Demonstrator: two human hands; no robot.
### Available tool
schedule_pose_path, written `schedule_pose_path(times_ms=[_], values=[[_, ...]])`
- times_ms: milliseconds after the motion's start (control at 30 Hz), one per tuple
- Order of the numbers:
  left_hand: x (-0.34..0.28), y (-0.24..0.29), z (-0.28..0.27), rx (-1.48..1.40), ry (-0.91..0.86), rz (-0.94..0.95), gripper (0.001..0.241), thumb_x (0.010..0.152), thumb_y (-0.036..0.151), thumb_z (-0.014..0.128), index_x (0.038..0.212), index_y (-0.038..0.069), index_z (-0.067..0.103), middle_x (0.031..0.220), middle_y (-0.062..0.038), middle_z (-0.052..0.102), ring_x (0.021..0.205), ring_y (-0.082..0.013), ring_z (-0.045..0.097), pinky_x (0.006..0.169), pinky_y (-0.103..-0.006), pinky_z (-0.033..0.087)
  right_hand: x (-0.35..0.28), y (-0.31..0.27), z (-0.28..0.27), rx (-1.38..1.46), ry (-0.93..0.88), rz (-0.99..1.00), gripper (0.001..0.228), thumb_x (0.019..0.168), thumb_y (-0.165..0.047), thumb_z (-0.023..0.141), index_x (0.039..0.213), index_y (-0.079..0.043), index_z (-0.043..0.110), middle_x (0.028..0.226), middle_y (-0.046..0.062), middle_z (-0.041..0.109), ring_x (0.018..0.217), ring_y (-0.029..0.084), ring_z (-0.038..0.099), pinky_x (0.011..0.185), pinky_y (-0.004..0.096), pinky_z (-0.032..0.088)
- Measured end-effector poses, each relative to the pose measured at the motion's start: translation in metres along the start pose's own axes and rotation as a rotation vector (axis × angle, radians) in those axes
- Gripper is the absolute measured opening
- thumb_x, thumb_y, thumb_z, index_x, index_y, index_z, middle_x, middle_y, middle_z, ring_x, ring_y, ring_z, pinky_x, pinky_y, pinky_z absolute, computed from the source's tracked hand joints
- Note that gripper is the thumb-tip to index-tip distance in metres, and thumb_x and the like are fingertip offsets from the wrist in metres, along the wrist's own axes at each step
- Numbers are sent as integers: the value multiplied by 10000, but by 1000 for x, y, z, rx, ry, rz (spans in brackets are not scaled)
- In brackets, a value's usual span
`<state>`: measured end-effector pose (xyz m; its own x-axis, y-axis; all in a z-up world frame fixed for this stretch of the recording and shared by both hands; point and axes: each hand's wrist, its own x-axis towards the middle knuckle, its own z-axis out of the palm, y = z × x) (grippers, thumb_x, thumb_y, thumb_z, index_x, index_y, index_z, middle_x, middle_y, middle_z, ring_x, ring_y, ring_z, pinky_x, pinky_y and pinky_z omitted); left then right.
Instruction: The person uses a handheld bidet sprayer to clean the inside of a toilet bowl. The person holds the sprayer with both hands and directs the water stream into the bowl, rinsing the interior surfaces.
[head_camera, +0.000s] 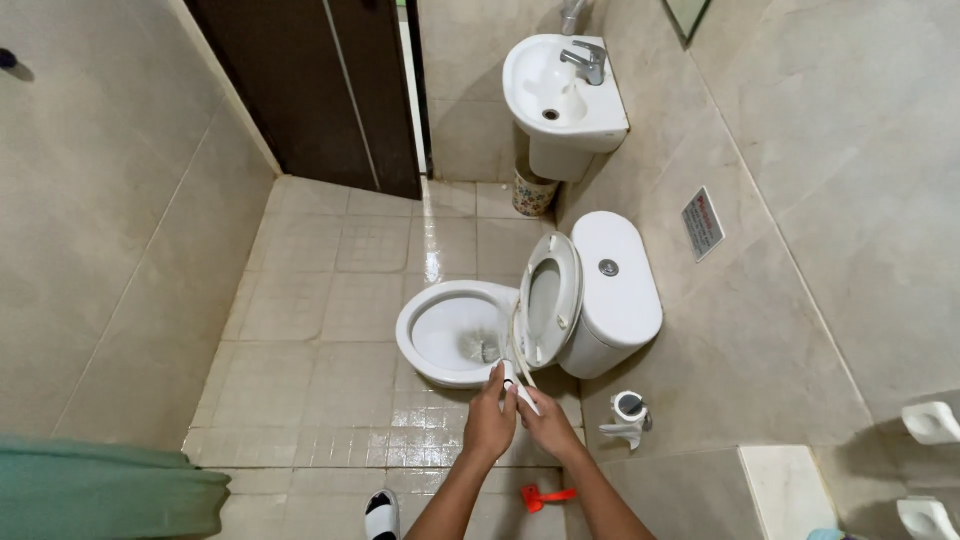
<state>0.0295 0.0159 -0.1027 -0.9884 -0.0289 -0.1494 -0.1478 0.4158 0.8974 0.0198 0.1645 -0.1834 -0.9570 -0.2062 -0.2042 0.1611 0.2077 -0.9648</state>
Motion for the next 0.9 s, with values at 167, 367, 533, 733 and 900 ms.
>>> schedule_pose_path(times_ms=[167,367,533,733,900], values=[[-4,-16,-15,-37,65,-17,541,1019,252,534,1507,34,447,1494,-250,503,1386,-389,507,1134,-412,419,7,-12,17,-46,-62,0,251,1029,-257,592,1120,-54,709,745,-36,587,657,68,502,601,268,449],[-10,-27,-41,-60,149,-66,546,999,252,544,1507,73,454,1465,-240,535,1322,-397,560,1079,-412,478,16,-37,41,-118,-152,36,318,1018,-308,601,1208,-79,714,776,-26,621,681,85,520,638,276,477],[-7,-60,-59,-60,268,79,522,1012,233,562,1485,31,469,1405,-291,578,1281,-430,581,1038,-443,490,23,-58,70,-171,-202,78,380,1004,-343,605,1298,-121,696,832,-8,667,710,84,548,673,274,489],[-20,-77,-102,-76,237,-95,519,1013,260,524,1499,86,476,1156,-266,718,1074,-387,730,903,-429,567,24,-70,110,-269,-242,44,403,984,-372,636,1267,-90,688,1054,25,752,951,118,672,861,309,520],[-33,-91,-136,-91,242,-109,507,1002,247,527,1483,87,500,1164,-257,729,1087,-375,736,905,-423,573,15,-87,145,-261,-234,44,397,934,-340,706,1224,-80,633,1066,96,734,971,180,659,874,346,528]])
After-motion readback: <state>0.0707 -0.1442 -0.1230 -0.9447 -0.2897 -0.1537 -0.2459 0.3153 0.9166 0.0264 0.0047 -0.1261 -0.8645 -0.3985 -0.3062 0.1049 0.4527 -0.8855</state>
